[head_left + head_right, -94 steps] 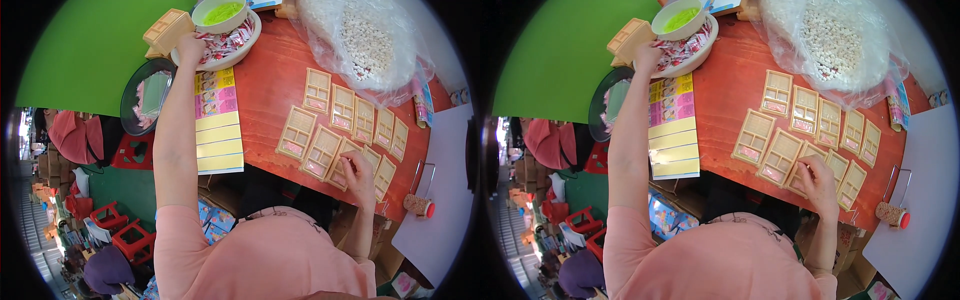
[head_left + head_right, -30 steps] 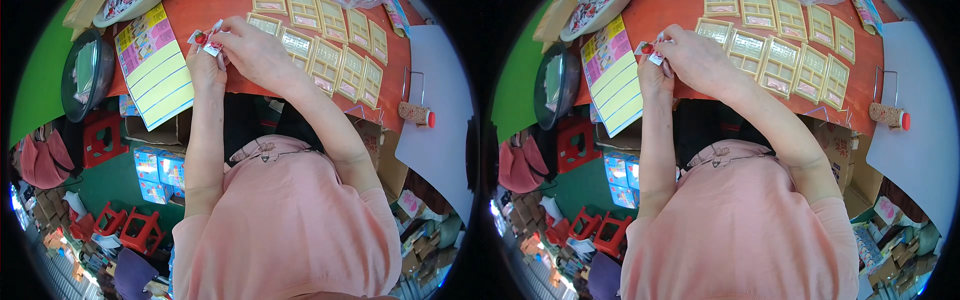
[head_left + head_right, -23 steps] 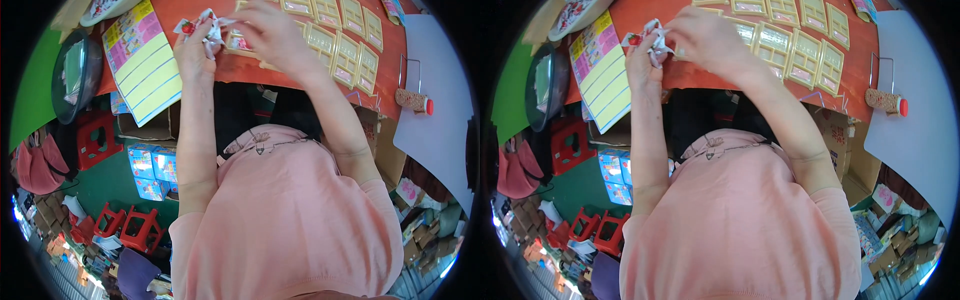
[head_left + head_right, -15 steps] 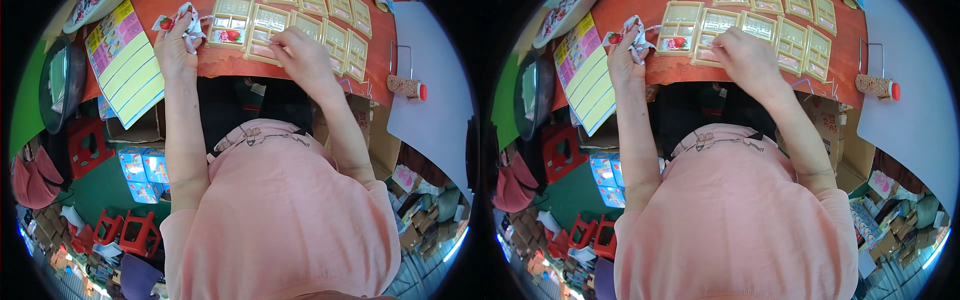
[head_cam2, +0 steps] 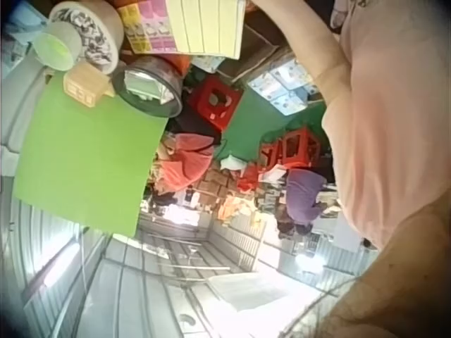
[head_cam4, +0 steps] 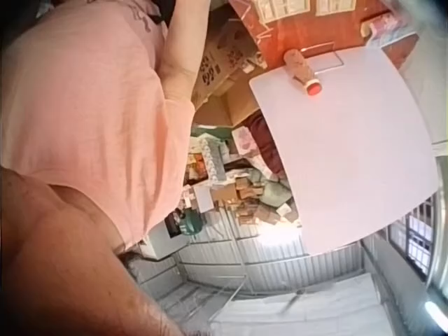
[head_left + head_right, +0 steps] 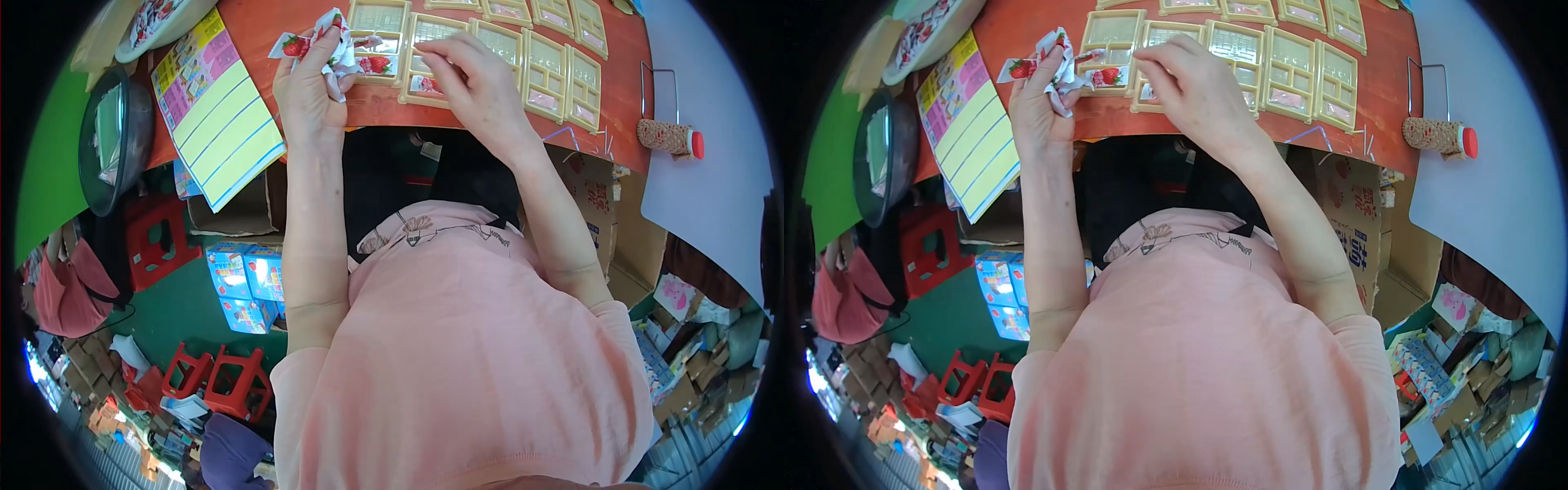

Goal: Packaging small white components and stickers into compartments of wooden trays.

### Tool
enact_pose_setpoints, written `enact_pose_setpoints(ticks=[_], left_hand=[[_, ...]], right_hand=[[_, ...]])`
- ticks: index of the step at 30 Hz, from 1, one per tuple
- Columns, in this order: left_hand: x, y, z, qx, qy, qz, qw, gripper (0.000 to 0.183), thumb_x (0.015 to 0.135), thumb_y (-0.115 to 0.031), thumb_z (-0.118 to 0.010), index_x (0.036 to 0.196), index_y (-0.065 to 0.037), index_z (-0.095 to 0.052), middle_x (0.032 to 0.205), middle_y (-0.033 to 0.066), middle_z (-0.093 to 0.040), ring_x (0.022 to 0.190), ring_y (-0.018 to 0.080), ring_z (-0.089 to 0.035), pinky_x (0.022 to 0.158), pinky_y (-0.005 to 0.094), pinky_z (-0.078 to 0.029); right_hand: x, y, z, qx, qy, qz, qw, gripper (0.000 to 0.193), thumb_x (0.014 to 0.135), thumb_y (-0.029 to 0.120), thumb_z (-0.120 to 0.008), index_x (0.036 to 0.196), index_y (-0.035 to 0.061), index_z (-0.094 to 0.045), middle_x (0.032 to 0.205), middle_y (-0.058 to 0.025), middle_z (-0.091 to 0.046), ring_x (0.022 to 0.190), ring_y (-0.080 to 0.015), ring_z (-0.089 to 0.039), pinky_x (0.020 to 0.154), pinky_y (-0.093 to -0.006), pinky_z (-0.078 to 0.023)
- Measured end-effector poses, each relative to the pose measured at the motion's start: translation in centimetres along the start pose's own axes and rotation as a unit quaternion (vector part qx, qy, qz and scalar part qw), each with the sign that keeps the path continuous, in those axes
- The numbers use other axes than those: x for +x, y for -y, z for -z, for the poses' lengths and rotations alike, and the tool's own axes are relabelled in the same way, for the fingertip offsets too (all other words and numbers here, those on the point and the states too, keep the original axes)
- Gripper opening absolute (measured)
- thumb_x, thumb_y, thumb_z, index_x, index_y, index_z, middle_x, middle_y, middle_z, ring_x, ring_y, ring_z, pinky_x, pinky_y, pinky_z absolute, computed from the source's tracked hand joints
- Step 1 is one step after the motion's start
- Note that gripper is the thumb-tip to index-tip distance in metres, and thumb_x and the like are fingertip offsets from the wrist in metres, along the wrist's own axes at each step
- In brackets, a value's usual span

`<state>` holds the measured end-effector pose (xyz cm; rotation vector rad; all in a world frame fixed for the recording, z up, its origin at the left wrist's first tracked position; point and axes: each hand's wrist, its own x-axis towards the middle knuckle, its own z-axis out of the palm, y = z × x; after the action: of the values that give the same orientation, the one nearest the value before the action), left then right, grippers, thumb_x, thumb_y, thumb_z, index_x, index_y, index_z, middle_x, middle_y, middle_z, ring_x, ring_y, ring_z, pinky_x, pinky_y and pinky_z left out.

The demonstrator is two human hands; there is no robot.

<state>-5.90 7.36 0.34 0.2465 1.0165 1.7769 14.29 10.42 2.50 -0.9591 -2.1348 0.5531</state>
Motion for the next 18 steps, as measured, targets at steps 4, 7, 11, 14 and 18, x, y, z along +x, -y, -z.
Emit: enact_pose_setpoints(ticks=[4,7,11,14,18], left_hand=[[-0.8,0.0,-1.7,0.024,0.004,0.016,1.000,0.024,0.085,-0.003,-0.078,0.105,-0.005,-0.065,0.093,0.0071,-0.071,0.075,0.0146,-0.068,0.043,0.0220,-0.039],[-0.7,0.0,-1.5,0.021,0.069,0.058,0.996,0.023,0.086,-0.002,-0.077,0.105,-0.005,-0.065,0.094,0.0083,-0.072,0.075,0.0150,-0.069,0.041,0.0224,-0.040],[-0.6,0.1,-0.9,-0.024,0.067,0.101,0.992,0.024,0.086,-0.002,-0.077,0.107,-0.004,-0.065,0.097,0.0100,-0.073,0.081,0.0179,-0.073,0.040,0.0214,-0.045],[-0.4,-0.1,-0.2,-0.047,0.035,0.110,0.992,0.028,0.086,-0.002,-0.077,0.111,-0.002,-0.067,0.102,0.0122,-0.073,0.089,0.0197,-0.074,0.040,0.0191,-0.046],[-0.4,-0.3,-0.1,-0.046,0.035,0.112,0.992,0.027,0.087,-0.001,-0.076,0.113,0.000,-0.067,0.102,0.0129,-0.073,0.083,0.0172,-0.073,0.037,0.0176,-0.037]], right_hand=[[2.2,1.2,-1.3,0.118,-0.035,0.013,0.992,0.018,0.096,0.016,-0.062,0.107,0.0041,-0.070,0.095,-0.0131,-0.065,0.087,-0.0333,-0.067,0.074,-0.0404,-0.054],[2.7,0.1,-2.4,0.041,-0.021,0.054,0.997,0.019,0.094,0.016,-0.063,0.106,0.0029,-0.070,0.092,-0.0137,-0.067,0.087,-0.0340,-0.067,0.073,-0.0393,-0.054],[1.5,-0.6,0.9,0.088,0.051,-0.044,0.994,0.021,0.096,0.017,-0.062,0.107,0.0016,-0.069,0.091,-0.0130,-0.068,0.084,-0.0299,-0.068,0.072,-0.0383,-0.054],[0.3,-2.7,4.1,0.122,0.056,-0.113,0.984,0.023,0.099,0.019,-0.060,0.109,0.0008,-0.069,0.092,-0.0128,-0.069,0.082,-0.0246,-0.068,0.071,-0.0379,-0.054],[-1.6,-6.7,7.7,0.044,0.126,-0.145,0.980,0.026,0.100,0.021,-0.060,0.112,0.0002,-0.070,0.093,-0.0137,-0.070,0.085,-0.0232,-0.068,0.078,-0.0360,-0.055]])
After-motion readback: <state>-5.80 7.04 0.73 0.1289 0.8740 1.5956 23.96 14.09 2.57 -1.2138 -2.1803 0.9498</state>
